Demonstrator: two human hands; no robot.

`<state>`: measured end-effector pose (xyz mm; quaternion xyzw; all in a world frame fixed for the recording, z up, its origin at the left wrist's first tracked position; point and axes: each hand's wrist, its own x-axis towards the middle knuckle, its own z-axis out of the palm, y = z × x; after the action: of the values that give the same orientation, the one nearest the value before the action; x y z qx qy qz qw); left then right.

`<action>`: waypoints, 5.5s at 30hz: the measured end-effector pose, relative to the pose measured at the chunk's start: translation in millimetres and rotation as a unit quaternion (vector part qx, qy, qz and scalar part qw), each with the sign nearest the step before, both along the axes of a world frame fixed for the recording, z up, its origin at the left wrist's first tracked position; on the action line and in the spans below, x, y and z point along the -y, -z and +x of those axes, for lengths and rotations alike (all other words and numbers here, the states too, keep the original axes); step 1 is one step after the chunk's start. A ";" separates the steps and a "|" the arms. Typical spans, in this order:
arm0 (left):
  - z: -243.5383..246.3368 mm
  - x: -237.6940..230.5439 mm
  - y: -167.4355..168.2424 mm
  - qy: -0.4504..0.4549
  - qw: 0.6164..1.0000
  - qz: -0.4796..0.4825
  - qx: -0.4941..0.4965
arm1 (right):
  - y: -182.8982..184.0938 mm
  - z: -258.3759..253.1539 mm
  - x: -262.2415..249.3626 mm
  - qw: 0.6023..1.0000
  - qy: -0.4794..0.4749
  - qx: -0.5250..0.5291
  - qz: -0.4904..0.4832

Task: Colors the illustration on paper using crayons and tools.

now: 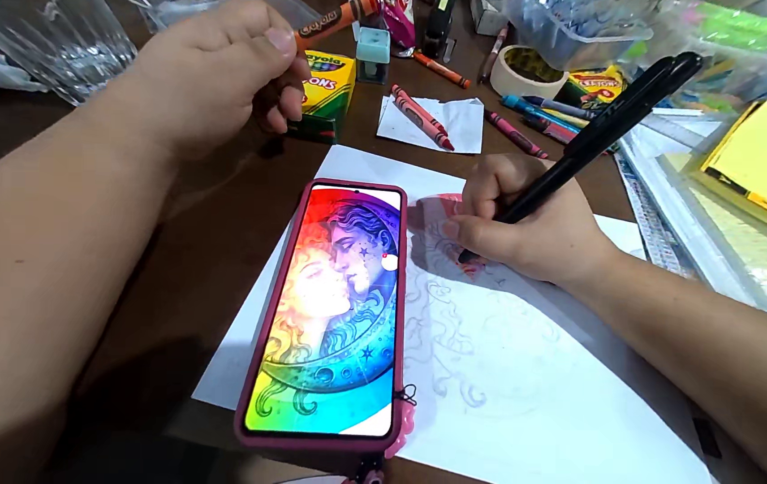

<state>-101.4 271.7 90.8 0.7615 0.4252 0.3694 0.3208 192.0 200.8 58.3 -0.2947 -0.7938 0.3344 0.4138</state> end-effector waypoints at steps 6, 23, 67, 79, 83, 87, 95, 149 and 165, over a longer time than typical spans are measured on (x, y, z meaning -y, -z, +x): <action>-1.0 -2.8 1.2 0.002 1.000 -0.004 0.008 | -0.2 -1.3 1.0 1.000 0.007 0.010 0.019; -3.6 -7.2 3.3 -0.017 0.999 -0.023 0.029 | -0.3 -0.7 -1.2 1.000 0.024 -0.009 -0.007; -4.9 -5.3 1.7 -0.009 0.999 -0.044 -0.003 | -1.6 -2.0 -0.4 1.000 0.014 0.025 0.004; -6.7 -5.6 1.2 0.003 0.999 -0.039 -0.012 | -1.4 -3.1 0.8 0.999 0.022 0.024 0.005; -6.7 -5.4 1.3 0.002 0.999 -0.041 -0.023 | -1.0 -3.0 1.0 1.000 0.016 0.021 0.009; -9.2 -6.4 1.1 0.011 0.999 -0.037 -0.027 | -1.2 -4.2 0.7 1.000 0.013 0.021 0.015; -8.7 -4.9 2.3 0.012 0.999 -0.035 -0.028 | -0.4 -2.8 0.0 1.000 0.004 0.018 0.023; -6.0 -1.5 -0.6 0.020 0.998 -0.050 -0.031 | -10.4 3.6 -9.7 0.992 0.070 -0.093 -0.046; 48.9 6.7 7.3 0.155 0.978 0.043 -0.130 | -11.5 22.5 -60.9 0.974 0.218 0.052 -0.043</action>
<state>-52.5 265.0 83.5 0.8729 0.3232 0.2311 0.2831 214.6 261.7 69.8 -0.4953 -0.7157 0.2543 0.4216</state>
